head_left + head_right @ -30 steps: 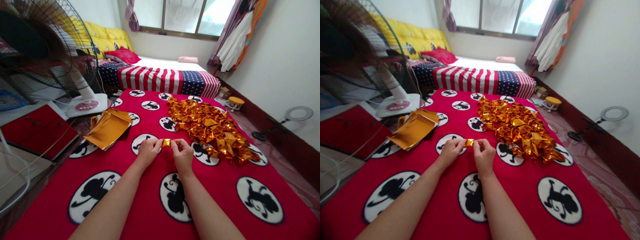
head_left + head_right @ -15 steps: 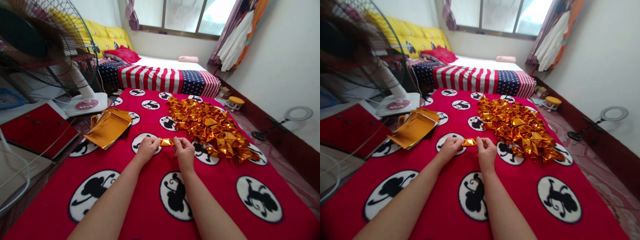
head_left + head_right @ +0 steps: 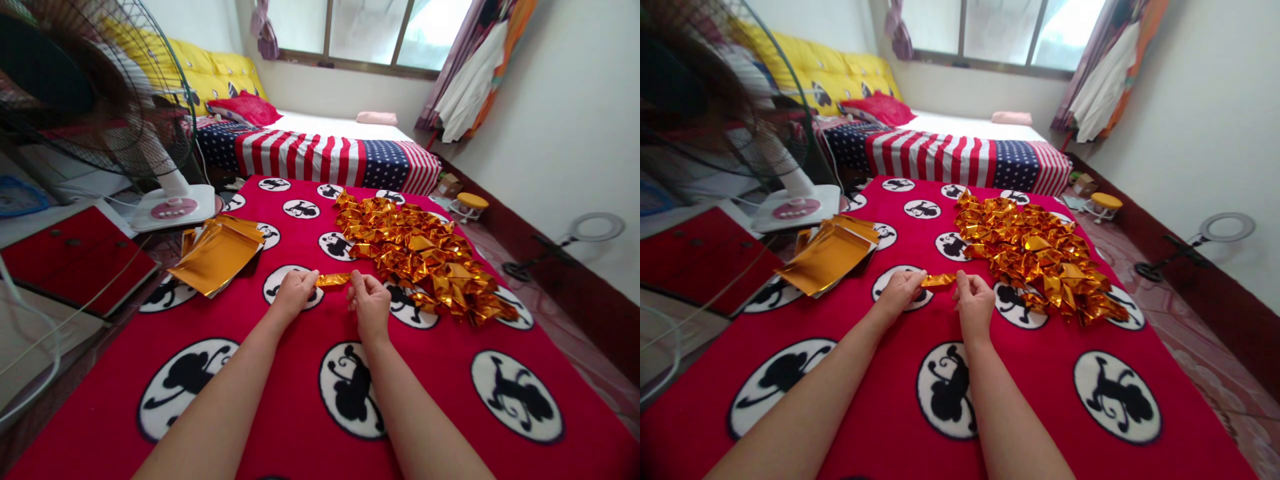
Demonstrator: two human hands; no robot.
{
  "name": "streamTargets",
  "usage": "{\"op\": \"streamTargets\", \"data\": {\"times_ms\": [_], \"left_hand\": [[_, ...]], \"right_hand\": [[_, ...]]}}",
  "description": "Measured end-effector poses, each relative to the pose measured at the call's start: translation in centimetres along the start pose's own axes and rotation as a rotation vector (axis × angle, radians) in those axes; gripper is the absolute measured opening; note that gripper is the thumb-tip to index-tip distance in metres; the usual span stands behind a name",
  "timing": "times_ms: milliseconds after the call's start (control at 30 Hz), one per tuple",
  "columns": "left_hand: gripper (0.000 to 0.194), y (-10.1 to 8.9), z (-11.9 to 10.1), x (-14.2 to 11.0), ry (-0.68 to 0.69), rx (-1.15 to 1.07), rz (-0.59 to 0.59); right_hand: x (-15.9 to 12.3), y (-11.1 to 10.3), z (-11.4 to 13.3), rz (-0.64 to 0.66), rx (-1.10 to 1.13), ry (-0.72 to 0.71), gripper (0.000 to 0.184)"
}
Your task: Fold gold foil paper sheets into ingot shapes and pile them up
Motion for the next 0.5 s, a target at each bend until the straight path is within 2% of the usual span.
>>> {"op": "streamTargets", "data": {"times_ms": [200, 333, 500], "left_hand": [[0.042, -0.1, -0.9, 0.0, -0.161, -0.268, 0.058], [0.038, -0.5, -1.5, -0.2, -0.179, -0.302, 0.103], [0.034, -0.6, -1.6, -0.4, -0.227, -0.311, 0.162]], "right_hand": [[0.1, 0.0, 0.0, -0.002, 0.037, -0.007, 0.038], [-0.1, 0.4, 0.3, 0.060, -0.004, -0.020, 0.035], [-0.3, 0.5, 1.1, 0.048, -0.021, -0.133, 0.036]]}}
Point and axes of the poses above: each hand's wrist, its own x-axis towards the middle knuckle, its own y-axis out of the palm, z = x × y, the point moved 3 cm from there along x, towards the middle knuckle, and after that the axes turned 11 degrees about z, right-handed, at the moved point
